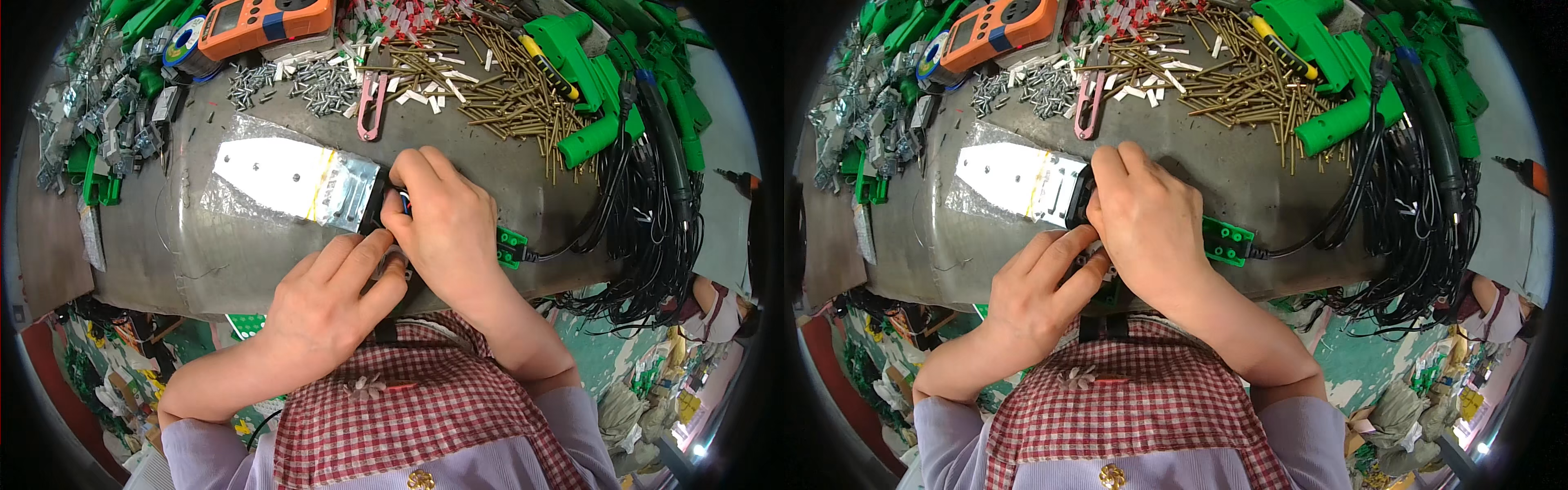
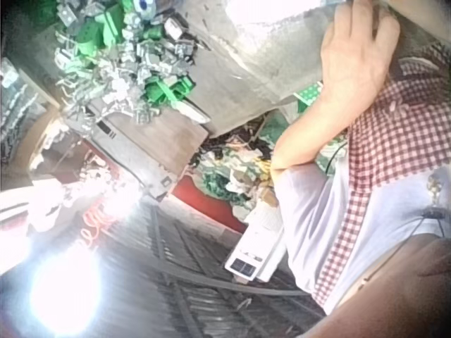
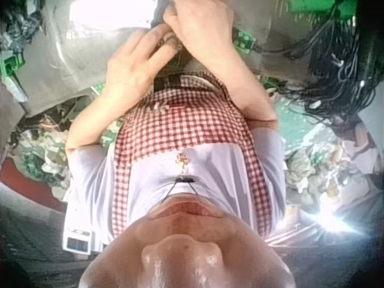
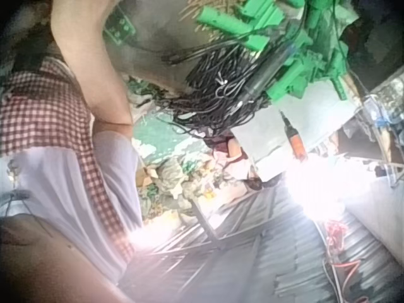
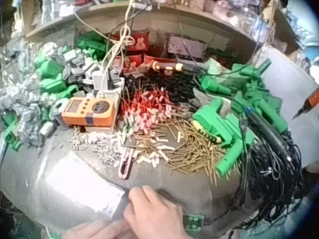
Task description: Assembling the internal components, wiring, and housing of a handheld green plastic device, including soldering wires to a circuit board.
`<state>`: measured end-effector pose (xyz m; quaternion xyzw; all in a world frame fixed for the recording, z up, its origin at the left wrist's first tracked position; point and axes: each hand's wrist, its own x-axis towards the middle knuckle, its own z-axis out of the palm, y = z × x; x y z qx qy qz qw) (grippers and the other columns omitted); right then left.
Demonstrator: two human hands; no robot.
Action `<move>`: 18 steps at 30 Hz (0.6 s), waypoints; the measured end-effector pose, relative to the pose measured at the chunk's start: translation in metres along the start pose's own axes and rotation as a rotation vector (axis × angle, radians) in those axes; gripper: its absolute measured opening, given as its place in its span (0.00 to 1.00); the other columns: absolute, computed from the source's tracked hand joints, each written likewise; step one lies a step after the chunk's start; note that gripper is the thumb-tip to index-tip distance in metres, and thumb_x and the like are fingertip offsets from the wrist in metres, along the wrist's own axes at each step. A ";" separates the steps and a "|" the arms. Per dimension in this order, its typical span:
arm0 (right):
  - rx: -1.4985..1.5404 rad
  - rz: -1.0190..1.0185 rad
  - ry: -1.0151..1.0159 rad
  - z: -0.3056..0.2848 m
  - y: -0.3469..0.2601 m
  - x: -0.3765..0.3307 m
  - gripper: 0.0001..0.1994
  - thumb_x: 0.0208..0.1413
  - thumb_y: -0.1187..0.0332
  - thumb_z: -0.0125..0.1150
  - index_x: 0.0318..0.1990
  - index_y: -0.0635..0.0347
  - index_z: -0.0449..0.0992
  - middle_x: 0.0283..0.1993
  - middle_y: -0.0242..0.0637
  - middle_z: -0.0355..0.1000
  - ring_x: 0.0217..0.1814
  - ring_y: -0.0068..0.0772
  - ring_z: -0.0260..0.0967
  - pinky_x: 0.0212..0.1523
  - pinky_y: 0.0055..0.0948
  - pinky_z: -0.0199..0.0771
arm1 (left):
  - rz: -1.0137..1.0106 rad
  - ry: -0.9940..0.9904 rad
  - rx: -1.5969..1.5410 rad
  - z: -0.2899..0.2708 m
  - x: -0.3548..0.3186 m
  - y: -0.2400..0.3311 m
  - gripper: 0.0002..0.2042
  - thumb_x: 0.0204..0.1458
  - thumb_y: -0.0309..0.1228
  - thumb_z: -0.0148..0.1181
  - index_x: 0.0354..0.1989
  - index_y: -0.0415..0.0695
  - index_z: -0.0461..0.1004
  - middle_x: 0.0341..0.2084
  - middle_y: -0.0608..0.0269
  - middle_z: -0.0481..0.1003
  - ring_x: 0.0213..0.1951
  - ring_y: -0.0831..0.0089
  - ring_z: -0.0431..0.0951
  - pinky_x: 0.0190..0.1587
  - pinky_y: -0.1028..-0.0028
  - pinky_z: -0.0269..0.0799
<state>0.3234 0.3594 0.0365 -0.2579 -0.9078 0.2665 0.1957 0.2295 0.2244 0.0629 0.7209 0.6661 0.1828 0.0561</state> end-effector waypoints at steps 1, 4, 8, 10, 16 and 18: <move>-0.026 -0.013 -0.003 0.000 -0.002 0.000 0.08 0.44 0.75 0.59 0.31 0.60 0.66 0.32 0.38 0.64 0.32 0.43 0.72 0.29 0.40 0.73 | 0.000 -0.001 0.002 0.000 -0.001 0.000 0.14 0.40 0.28 0.56 0.38 0.43 0.71 0.46 0.55 0.70 0.39 0.66 0.73 0.30 0.74 0.72; -0.066 -0.066 -0.044 -0.005 -0.002 0.003 0.07 0.44 0.75 0.59 0.31 0.60 0.67 0.31 0.39 0.64 0.33 0.43 0.71 0.29 0.40 0.72 | 0.008 0.001 0.007 -0.001 -0.001 -0.001 0.13 0.40 0.28 0.56 0.38 0.42 0.71 0.46 0.55 0.70 0.39 0.67 0.73 0.30 0.74 0.72; 0.131 -0.180 -0.208 -0.023 0.015 0.000 0.09 0.46 0.74 0.62 0.35 0.63 0.71 0.33 0.39 0.66 0.33 0.43 0.72 0.31 0.40 0.72 | -0.011 -0.011 -0.018 -0.005 0.001 0.002 0.18 0.36 0.24 0.57 0.41 0.41 0.73 0.44 0.54 0.71 0.35 0.65 0.73 0.34 0.71 0.73; 0.299 -0.063 -0.257 -0.037 0.016 -0.007 0.13 0.47 0.74 0.64 0.41 0.64 0.73 0.36 0.39 0.67 0.33 0.41 0.72 0.35 0.36 0.72 | -0.017 -0.012 -0.025 -0.005 0.001 0.001 0.18 0.36 0.24 0.57 0.41 0.41 0.73 0.44 0.54 0.71 0.35 0.65 0.73 0.34 0.71 0.73; 0.340 -0.006 -0.028 -0.022 0.019 -0.018 0.10 0.49 0.75 0.64 0.40 0.64 0.75 0.36 0.37 0.70 0.33 0.36 0.72 0.34 0.28 0.72 | 0.010 -0.002 -0.004 -0.002 -0.001 0.000 0.12 0.41 0.27 0.56 0.37 0.43 0.71 0.44 0.55 0.71 0.40 0.66 0.73 0.31 0.73 0.73; 0.282 -0.046 0.011 -0.011 0.015 -0.018 0.10 0.49 0.75 0.64 0.40 0.65 0.75 0.36 0.37 0.70 0.33 0.36 0.72 0.34 0.28 0.72 | 0.015 0.008 0.000 -0.001 -0.001 -0.001 0.13 0.41 0.27 0.56 0.37 0.43 0.71 0.44 0.55 0.71 0.39 0.66 0.73 0.31 0.73 0.73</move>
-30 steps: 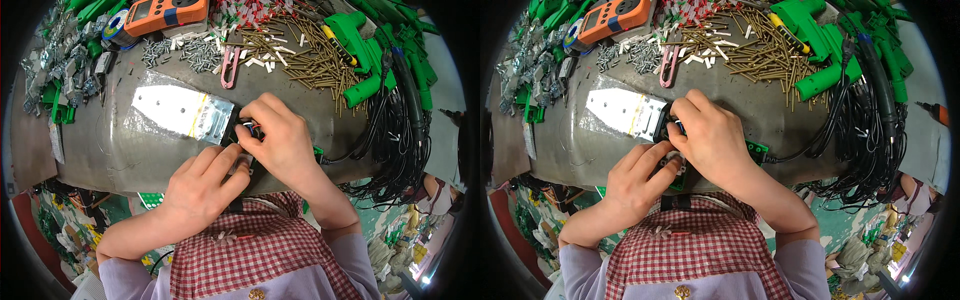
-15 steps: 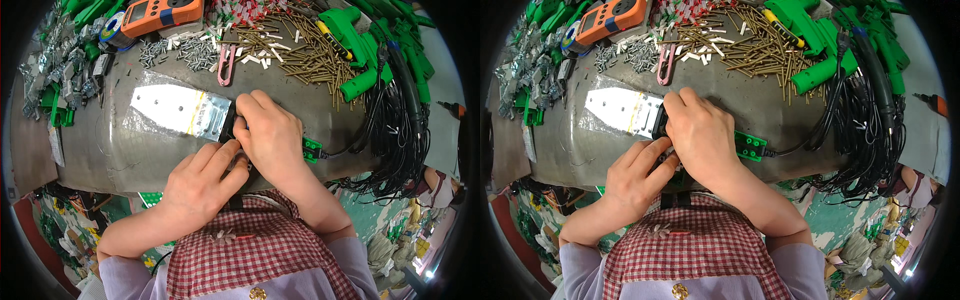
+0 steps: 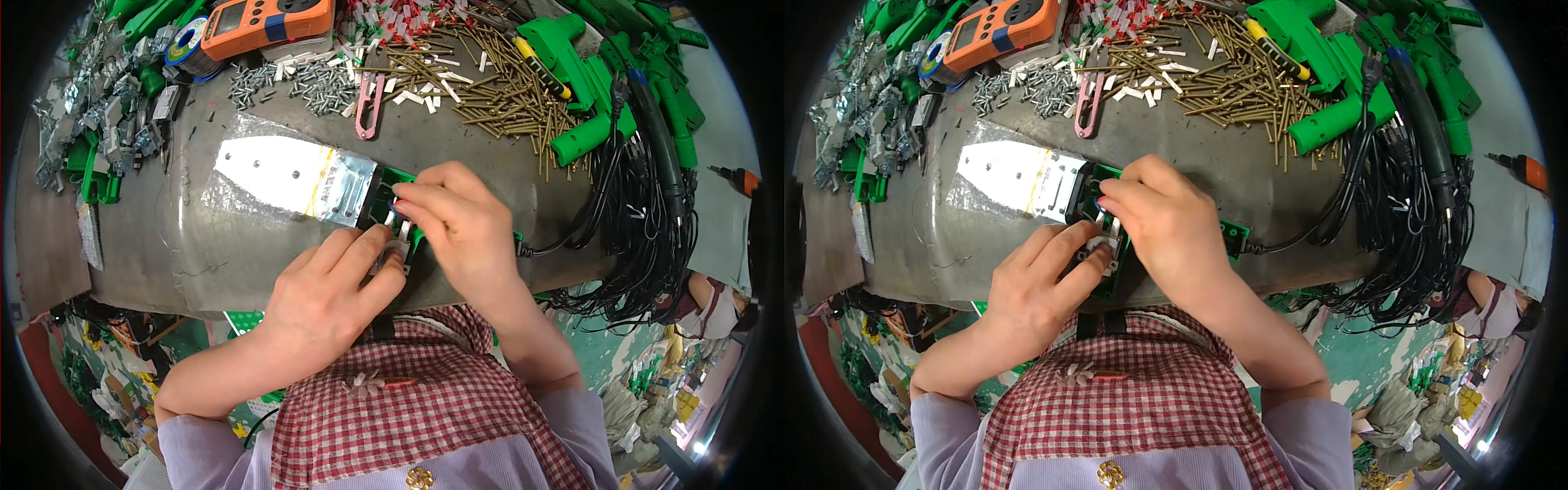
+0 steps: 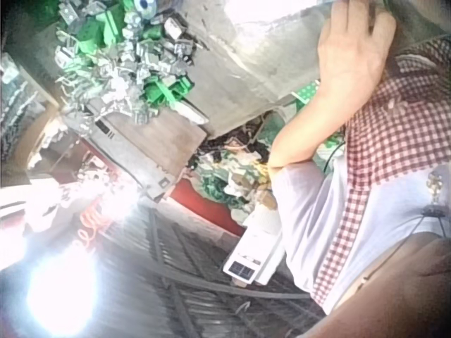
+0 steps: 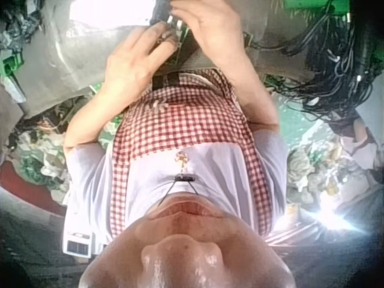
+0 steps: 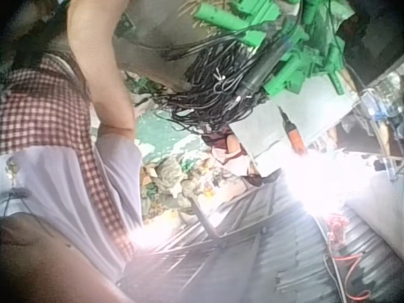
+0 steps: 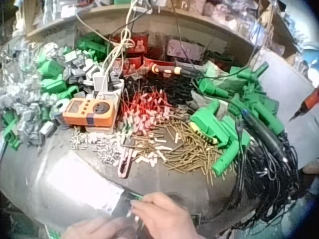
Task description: Assembling the internal components, wiring, and housing of a handheld green plastic device, including soldering wires to a circuit board.
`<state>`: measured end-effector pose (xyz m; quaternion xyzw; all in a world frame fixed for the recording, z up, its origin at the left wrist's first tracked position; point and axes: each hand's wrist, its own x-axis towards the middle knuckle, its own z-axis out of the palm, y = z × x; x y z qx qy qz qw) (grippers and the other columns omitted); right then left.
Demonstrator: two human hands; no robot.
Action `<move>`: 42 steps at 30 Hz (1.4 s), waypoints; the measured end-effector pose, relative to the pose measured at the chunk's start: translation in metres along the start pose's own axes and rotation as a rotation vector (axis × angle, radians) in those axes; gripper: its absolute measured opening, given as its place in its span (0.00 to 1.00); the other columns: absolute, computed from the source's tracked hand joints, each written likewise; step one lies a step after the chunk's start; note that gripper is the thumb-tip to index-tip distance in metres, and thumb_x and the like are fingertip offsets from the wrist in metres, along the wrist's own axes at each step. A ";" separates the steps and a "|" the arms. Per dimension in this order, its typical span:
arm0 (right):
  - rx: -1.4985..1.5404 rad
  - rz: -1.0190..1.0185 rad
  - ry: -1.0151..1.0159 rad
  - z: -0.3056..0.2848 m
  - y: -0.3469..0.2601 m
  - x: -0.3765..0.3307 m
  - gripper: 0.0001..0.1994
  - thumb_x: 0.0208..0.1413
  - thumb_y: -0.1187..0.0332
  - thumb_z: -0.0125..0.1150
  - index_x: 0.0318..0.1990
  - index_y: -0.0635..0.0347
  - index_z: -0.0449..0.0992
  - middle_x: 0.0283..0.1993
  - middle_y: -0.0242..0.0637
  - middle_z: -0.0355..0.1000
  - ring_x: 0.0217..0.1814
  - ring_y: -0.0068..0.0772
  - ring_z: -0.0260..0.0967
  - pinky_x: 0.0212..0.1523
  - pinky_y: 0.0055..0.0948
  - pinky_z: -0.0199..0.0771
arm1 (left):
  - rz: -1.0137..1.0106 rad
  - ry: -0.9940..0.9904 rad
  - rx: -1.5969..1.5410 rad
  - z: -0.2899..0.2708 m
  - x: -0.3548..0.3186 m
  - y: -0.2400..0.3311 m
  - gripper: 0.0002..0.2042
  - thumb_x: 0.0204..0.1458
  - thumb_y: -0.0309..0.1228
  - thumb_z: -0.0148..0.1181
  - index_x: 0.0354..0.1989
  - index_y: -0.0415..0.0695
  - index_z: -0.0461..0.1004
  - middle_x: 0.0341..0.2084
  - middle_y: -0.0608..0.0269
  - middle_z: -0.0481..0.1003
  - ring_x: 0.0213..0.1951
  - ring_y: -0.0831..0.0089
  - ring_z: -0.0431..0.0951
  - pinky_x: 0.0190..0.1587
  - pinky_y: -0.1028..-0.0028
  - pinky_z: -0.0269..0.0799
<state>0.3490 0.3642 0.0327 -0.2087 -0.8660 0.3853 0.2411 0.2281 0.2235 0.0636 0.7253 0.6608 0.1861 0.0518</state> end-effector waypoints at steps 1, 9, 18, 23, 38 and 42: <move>-0.058 -0.049 0.028 0.003 0.000 0.001 0.10 0.49 0.75 0.64 0.39 0.65 0.75 0.36 0.37 0.70 0.33 0.37 0.72 0.34 0.28 0.72 | -0.001 0.004 -0.001 0.000 0.000 0.000 0.13 0.41 0.27 0.56 0.37 0.42 0.71 0.44 0.55 0.71 0.39 0.67 0.73 0.31 0.73 0.73; 0.241 0.201 -0.129 -0.027 -0.001 0.002 0.11 0.49 0.76 0.64 0.41 0.64 0.77 0.38 0.37 0.71 0.35 0.36 0.73 0.34 0.30 0.72 | -0.042 -0.011 -0.042 -0.003 0.000 0.001 0.18 0.36 0.25 0.58 0.41 0.42 0.73 0.43 0.55 0.71 0.36 0.64 0.74 0.34 0.70 0.74; 0.043 0.005 -0.073 0.001 -0.002 0.000 0.11 0.46 0.76 0.63 0.40 0.64 0.77 0.37 0.38 0.69 0.38 0.37 0.71 0.37 0.32 0.72 | -0.041 -0.005 -0.063 -0.002 0.001 0.001 0.18 0.35 0.24 0.58 0.40 0.41 0.74 0.42 0.55 0.72 0.37 0.62 0.74 0.35 0.69 0.74; -0.021 -0.145 -0.218 -0.011 -0.003 0.002 0.12 0.45 0.78 0.61 0.40 0.62 0.76 0.39 0.36 0.67 0.41 0.40 0.69 0.39 0.35 0.72 | -0.036 0.009 -0.076 -0.001 0.000 0.001 0.18 0.34 0.24 0.58 0.39 0.40 0.74 0.42 0.54 0.72 0.36 0.62 0.74 0.35 0.68 0.74; -0.073 -0.086 -0.027 0.008 -0.007 0.003 0.09 0.44 0.80 0.61 0.35 0.62 0.74 0.34 0.38 0.65 0.37 0.41 0.69 0.36 0.37 0.72 | -0.038 0.032 -0.073 0.000 0.001 0.001 0.17 0.35 0.23 0.58 0.39 0.38 0.74 0.42 0.53 0.73 0.35 0.63 0.75 0.34 0.69 0.74; -0.042 -0.042 -0.049 0.005 -0.006 0.003 0.07 0.42 0.77 0.58 0.31 0.63 0.72 0.35 0.38 0.64 0.40 0.42 0.68 0.38 0.36 0.71 | -0.044 0.028 -0.080 -0.001 0.002 0.002 0.17 0.34 0.23 0.58 0.38 0.38 0.74 0.41 0.53 0.73 0.35 0.63 0.75 0.34 0.69 0.74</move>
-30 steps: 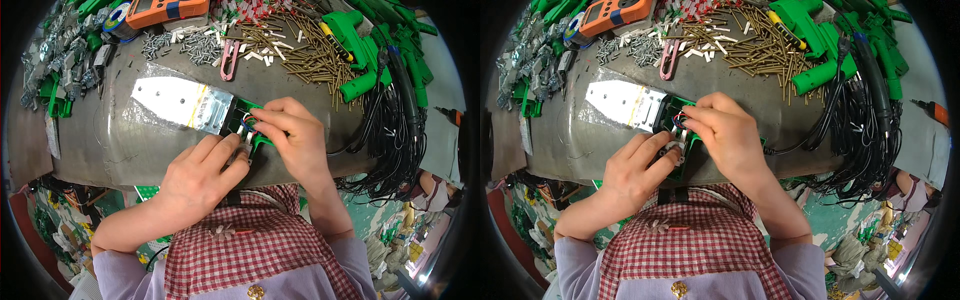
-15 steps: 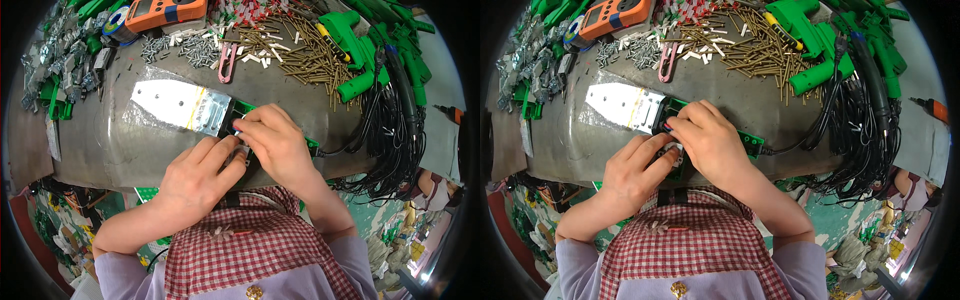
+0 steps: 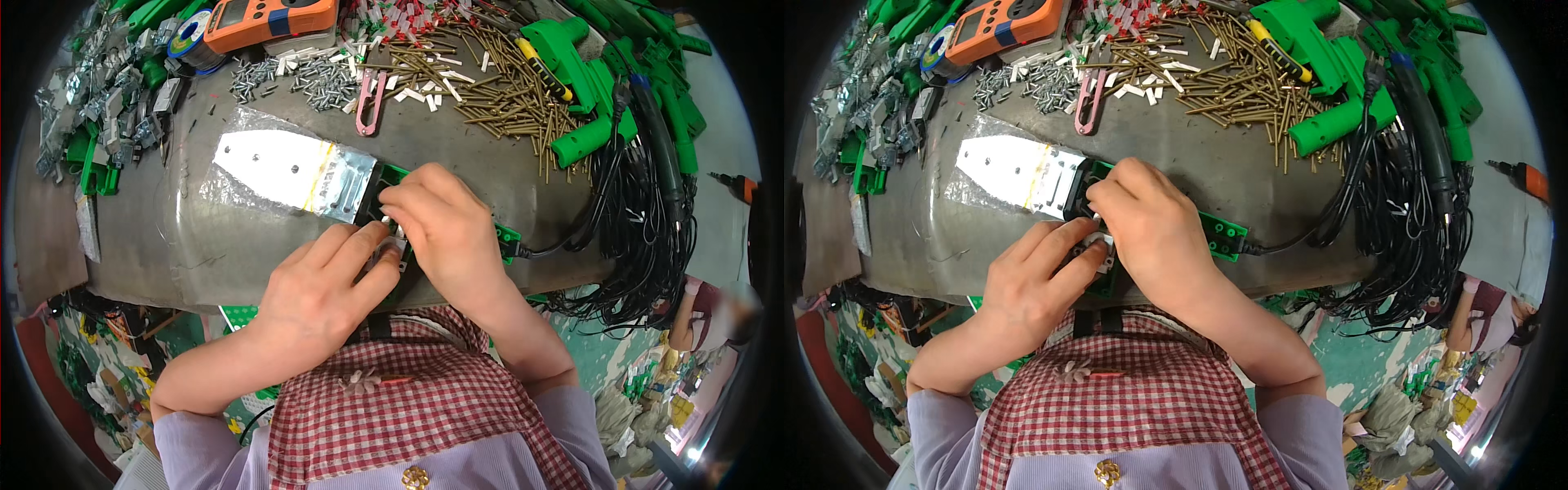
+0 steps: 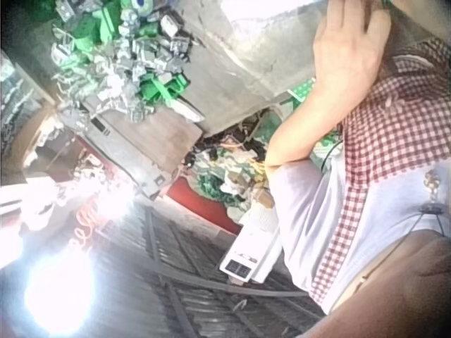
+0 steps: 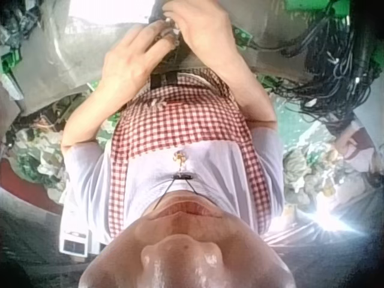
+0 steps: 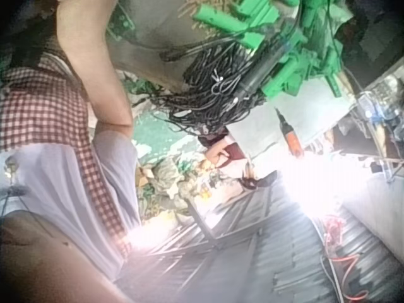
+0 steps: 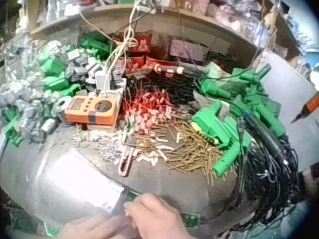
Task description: Assembling the internal components, wiring, and housing of a handheld green plastic device, including soldering wires to a circuit board.
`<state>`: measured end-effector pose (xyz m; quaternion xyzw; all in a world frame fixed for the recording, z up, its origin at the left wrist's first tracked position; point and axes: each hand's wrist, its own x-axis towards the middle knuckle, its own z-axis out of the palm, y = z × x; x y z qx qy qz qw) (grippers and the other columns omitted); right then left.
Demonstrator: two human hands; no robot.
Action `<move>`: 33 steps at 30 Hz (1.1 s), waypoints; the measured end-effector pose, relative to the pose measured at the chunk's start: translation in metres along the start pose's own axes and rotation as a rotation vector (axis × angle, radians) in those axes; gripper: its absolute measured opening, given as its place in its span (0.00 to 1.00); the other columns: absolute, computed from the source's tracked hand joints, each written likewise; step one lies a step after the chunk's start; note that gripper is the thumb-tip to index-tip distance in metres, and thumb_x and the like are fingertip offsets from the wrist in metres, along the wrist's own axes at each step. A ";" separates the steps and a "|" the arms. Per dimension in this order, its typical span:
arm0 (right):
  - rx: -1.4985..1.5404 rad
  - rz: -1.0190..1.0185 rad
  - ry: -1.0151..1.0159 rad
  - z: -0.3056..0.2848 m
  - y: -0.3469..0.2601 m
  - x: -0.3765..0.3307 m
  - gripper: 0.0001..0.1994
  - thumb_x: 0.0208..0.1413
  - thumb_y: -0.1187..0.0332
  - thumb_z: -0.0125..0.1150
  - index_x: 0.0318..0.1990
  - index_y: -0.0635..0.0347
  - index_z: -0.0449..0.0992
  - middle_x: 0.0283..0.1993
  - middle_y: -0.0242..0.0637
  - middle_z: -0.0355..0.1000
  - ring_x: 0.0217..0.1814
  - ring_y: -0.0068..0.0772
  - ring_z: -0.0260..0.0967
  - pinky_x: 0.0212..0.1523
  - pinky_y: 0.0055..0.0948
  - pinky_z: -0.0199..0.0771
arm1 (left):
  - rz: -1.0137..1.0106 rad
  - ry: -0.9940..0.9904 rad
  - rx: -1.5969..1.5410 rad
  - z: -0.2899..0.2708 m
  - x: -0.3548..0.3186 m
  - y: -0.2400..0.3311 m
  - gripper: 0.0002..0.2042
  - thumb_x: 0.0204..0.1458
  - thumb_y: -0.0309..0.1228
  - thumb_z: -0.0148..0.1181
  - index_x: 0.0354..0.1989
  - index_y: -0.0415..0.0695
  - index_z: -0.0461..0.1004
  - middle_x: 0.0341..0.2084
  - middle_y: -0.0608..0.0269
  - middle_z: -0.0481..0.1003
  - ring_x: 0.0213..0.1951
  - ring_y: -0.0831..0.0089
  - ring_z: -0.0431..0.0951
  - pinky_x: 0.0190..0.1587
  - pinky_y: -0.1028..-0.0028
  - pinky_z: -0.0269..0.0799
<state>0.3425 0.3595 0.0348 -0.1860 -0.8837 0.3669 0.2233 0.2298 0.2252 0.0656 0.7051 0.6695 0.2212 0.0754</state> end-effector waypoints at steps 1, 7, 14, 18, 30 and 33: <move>-0.040 -0.061 -0.033 0.000 0.001 0.000 0.06 0.41 0.77 0.57 0.30 0.63 0.72 0.35 0.39 0.64 0.40 0.42 0.68 0.39 0.36 0.71 | -0.003 -0.003 0.004 0.000 -0.001 0.000 0.17 0.35 0.23 0.58 0.39 0.39 0.74 0.41 0.54 0.73 0.35 0.63 0.75 0.34 0.70 0.74; -0.207 -0.150 -0.296 -0.021 -0.003 0.011 0.03 0.44 0.75 0.56 0.28 0.63 0.72 0.36 0.40 0.65 0.41 0.43 0.66 0.43 0.37 0.71 | 0.021 -0.016 0.065 0.001 -0.003 -0.002 0.14 0.39 0.26 0.56 0.38 0.42 0.71 0.44 0.56 0.71 0.39 0.67 0.73 0.32 0.73 0.73; 0.007 0.021 -0.182 -0.016 0.002 0.005 0.05 0.48 0.79 0.59 0.34 0.65 0.74 0.35 0.39 0.65 0.37 0.42 0.67 0.38 0.38 0.69 | 0.024 -0.003 0.063 0.004 -0.003 -0.002 0.15 0.39 0.26 0.56 0.39 0.41 0.72 0.44 0.55 0.71 0.39 0.66 0.73 0.31 0.73 0.73; -0.092 -0.048 -0.156 -0.015 -0.005 0.001 0.08 0.47 0.79 0.62 0.37 0.65 0.74 0.38 0.40 0.66 0.40 0.41 0.69 0.38 0.36 0.70 | 0.030 -0.018 0.071 0.002 -0.004 -0.002 0.14 0.39 0.26 0.56 0.39 0.41 0.72 0.44 0.55 0.72 0.38 0.66 0.73 0.31 0.73 0.73; -0.107 -0.059 -0.030 -0.014 0.005 -0.018 0.15 0.46 0.76 0.58 0.44 0.67 0.72 0.40 0.40 0.65 0.43 0.41 0.65 0.43 0.35 0.69 | 0.032 -0.003 0.077 0.003 -0.003 -0.003 0.14 0.39 0.27 0.56 0.39 0.41 0.72 0.43 0.56 0.71 0.39 0.67 0.73 0.31 0.73 0.73; -0.245 -0.186 -0.065 -0.014 0.001 -0.014 0.16 0.43 0.73 0.57 0.42 0.69 0.73 0.41 0.41 0.65 0.43 0.41 0.64 0.42 0.35 0.68 | 0.037 0.010 0.051 0.004 0.000 -0.004 0.14 0.40 0.27 0.56 0.38 0.41 0.72 0.44 0.56 0.71 0.39 0.66 0.73 0.31 0.73 0.73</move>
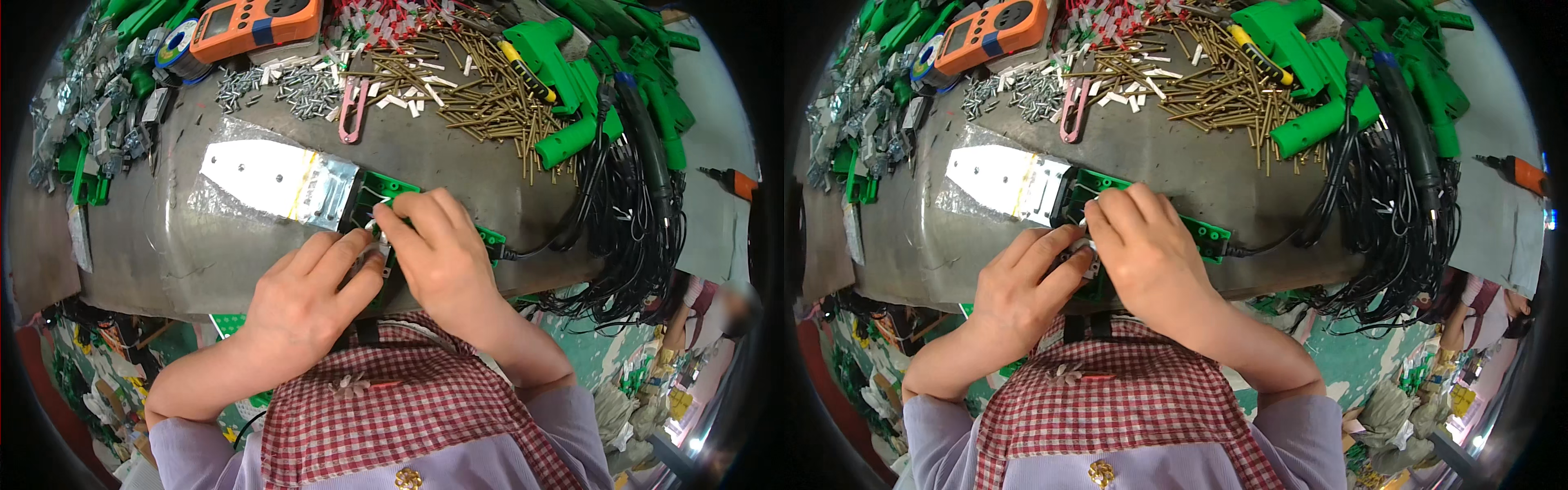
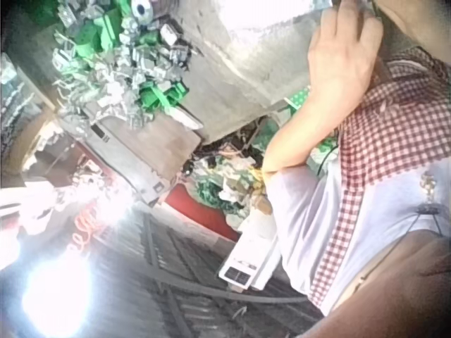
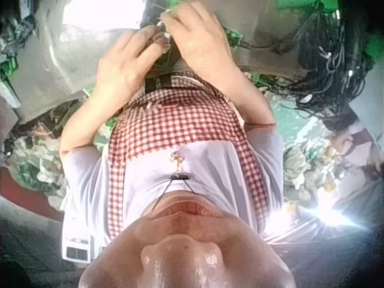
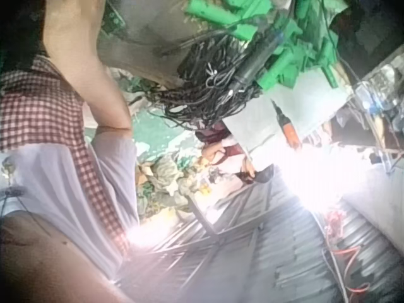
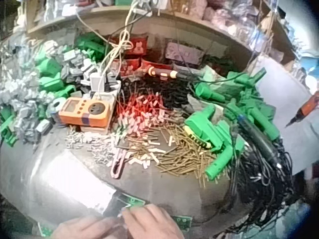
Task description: Assembling the internal components, wiring, and housing of a handheld green plastic device, including soldering wires to a circuit board.
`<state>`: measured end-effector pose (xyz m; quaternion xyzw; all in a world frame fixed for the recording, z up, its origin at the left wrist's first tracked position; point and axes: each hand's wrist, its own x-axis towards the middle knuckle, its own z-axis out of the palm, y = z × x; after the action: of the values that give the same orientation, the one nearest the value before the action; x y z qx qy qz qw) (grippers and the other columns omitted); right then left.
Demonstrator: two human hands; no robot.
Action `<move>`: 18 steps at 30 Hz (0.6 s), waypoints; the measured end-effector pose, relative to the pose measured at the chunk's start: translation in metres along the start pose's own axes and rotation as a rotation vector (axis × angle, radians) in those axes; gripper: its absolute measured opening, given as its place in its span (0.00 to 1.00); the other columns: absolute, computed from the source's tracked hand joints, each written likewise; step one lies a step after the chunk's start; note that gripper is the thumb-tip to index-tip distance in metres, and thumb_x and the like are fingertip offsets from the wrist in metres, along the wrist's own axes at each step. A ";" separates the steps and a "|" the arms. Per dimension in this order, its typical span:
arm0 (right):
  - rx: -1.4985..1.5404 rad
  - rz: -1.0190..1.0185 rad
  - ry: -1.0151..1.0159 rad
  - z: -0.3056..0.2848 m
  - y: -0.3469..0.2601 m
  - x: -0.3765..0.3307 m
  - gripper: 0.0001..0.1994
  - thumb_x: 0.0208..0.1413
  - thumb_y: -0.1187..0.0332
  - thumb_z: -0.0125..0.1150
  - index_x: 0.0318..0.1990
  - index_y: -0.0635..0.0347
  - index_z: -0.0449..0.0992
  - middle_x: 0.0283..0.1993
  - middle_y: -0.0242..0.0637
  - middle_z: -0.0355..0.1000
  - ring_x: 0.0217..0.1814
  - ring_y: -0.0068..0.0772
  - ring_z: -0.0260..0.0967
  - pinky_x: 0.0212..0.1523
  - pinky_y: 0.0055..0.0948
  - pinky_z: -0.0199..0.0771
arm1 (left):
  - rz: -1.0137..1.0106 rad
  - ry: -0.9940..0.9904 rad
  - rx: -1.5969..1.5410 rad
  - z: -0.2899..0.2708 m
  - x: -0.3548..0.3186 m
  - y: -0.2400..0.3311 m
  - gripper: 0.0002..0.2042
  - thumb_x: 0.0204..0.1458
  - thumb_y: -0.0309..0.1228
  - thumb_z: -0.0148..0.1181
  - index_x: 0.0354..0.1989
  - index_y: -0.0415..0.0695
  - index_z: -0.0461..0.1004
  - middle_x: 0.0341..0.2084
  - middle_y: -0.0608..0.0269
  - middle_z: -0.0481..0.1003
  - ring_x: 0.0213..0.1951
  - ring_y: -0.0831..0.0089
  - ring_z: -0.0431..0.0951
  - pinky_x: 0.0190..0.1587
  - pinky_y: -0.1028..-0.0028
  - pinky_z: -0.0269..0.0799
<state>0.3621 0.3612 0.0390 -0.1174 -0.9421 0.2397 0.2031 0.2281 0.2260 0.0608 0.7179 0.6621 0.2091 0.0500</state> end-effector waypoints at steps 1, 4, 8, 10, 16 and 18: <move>-0.101 -0.041 -0.034 -0.005 -0.004 0.002 0.17 0.41 0.72 0.56 0.41 0.71 0.73 0.41 0.42 0.65 0.43 0.41 0.63 0.42 0.35 0.66 | -0.009 -0.013 0.002 -0.001 0.001 0.001 0.14 0.39 0.27 0.56 0.38 0.41 0.72 0.44 0.56 0.72 0.39 0.66 0.73 0.32 0.73 0.73; -0.348 -0.107 -0.247 -0.013 -0.023 0.008 0.11 0.42 0.69 0.55 0.32 0.67 0.75 0.36 0.39 0.64 0.43 0.39 0.61 0.39 0.33 0.63 | -0.002 -0.016 0.005 -0.005 0.003 0.005 0.14 0.39 0.27 0.56 0.37 0.41 0.73 0.44 0.56 0.72 0.39 0.65 0.74 0.33 0.72 0.74; -0.030 -0.106 -0.227 -0.018 0.001 0.015 0.17 0.43 0.73 0.55 0.44 0.68 0.73 0.37 0.39 0.65 0.42 0.41 0.64 0.44 0.35 0.67 | -0.031 -0.021 0.021 -0.008 0.001 0.008 0.15 0.38 0.24 0.58 0.38 0.40 0.74 0.43 0.55 0.73 0.38 0.63 0.74 0.34 0.69 0.74; 0.167 0.000 -0.169 -0.033 0.030 0.011 0.16 0.46 0.77 0.54 0.45 0.62 0.73 0.43 0.41 0.69 0.49 0.44 0.68 0.47 0.36 0.71 | -0.059 -0.042 0.025 -0.008 -0.002 0.008 0.15 0.38 0.22 0.59 0.39 0.40 0.74 0.42 0.55 0.73 0.37 0.63 0.74 0.33 0.70 0.73; -0.540 0.070 0.322 -0.103 0.138 0.043 0.17 0.47 0.73 0.62 0.46 0.63 0.71 0.42 0.48 0.72 0.47 0.52 0.67 0.48 0.42 0.68 | -0.072 -0.011 -0.010 -0.006 -0.001 0.010 0.16 0.36 0.22 0.65 0.38 0.41 0.73 0.42 0.58 0.72 0.36 0.61 0.74 0.34 0.67 0.72; -0.581 0.180 0.230 -0.104 0.160 0.057 0.24 0.47 0.67 0.66 0.53 0.61 0.68 0.43 0.49 0.72 0.48 0.54 0.67 0.48 0.44 0.68 | -0.048 -0.022 -0.005 -0.007 0.001 0.009 0.16 0.37 0.22 0.65 0.38 0.41 0.73 0.42 0.57 0.72 0.35 0.61 0.73 0.34 0.67 0.72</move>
<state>0.3768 0.5588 0.0615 -0.2798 -0.9278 -0.0372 0.2441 0.2334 0.2244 0.0705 0.7038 0.6782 0.2014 0.0640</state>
